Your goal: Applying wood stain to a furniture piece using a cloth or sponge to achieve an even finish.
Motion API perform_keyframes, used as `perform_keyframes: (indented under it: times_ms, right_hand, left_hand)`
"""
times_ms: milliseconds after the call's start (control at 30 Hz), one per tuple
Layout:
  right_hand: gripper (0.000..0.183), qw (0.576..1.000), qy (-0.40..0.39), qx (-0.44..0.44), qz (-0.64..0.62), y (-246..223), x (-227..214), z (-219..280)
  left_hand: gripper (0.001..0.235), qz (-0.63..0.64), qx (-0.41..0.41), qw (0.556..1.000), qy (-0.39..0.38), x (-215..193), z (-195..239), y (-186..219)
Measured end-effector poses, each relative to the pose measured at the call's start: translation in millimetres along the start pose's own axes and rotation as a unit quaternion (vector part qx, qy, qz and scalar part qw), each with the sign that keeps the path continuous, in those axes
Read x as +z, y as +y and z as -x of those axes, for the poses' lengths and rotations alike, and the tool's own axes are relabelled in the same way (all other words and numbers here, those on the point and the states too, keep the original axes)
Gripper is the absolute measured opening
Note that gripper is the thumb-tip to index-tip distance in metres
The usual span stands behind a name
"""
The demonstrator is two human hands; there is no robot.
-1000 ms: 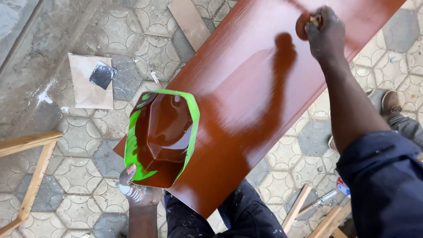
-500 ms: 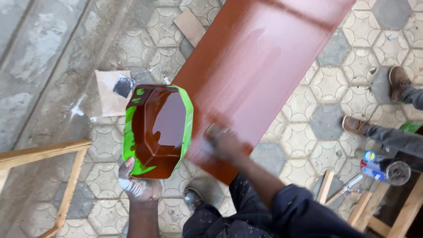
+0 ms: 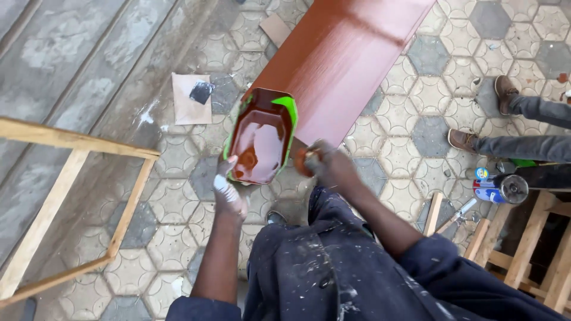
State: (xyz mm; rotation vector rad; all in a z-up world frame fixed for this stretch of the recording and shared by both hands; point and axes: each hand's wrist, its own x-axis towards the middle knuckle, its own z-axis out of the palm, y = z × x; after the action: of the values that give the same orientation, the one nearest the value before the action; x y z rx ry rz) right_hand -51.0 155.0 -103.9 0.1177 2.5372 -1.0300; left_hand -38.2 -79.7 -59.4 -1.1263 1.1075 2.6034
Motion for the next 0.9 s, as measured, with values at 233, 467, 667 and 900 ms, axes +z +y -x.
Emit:
perform_keyframes:
  times_ms: [233,467,667,900]
  right_hand:
    - [0.026,0.994,0.105,-0.023,-0.022,-87,-91,74]
    - [0.032,0.972,-0.048,-0.091,0.210,-156,-93,100]
    - [0.032,0.903,-0.109,-0.118,0.399,-135,-52,79]
    - [0.027,0.890,-0.100,-0.143,0.421,-122,-48,84]
  left_hand:
    - [0.070,-0.065,-0.008,0.996,-0.059,-19,63,-8]
    - [0.067,-0.065,-0.009,0.989,-0.130,-24,90,-30]
    - [0.069,-0.105,0.007,0.981,-0.161,-32,78,-62]
    - [0.074,-0.120,-0.013,0.979,-0.161,-14,116,-41]
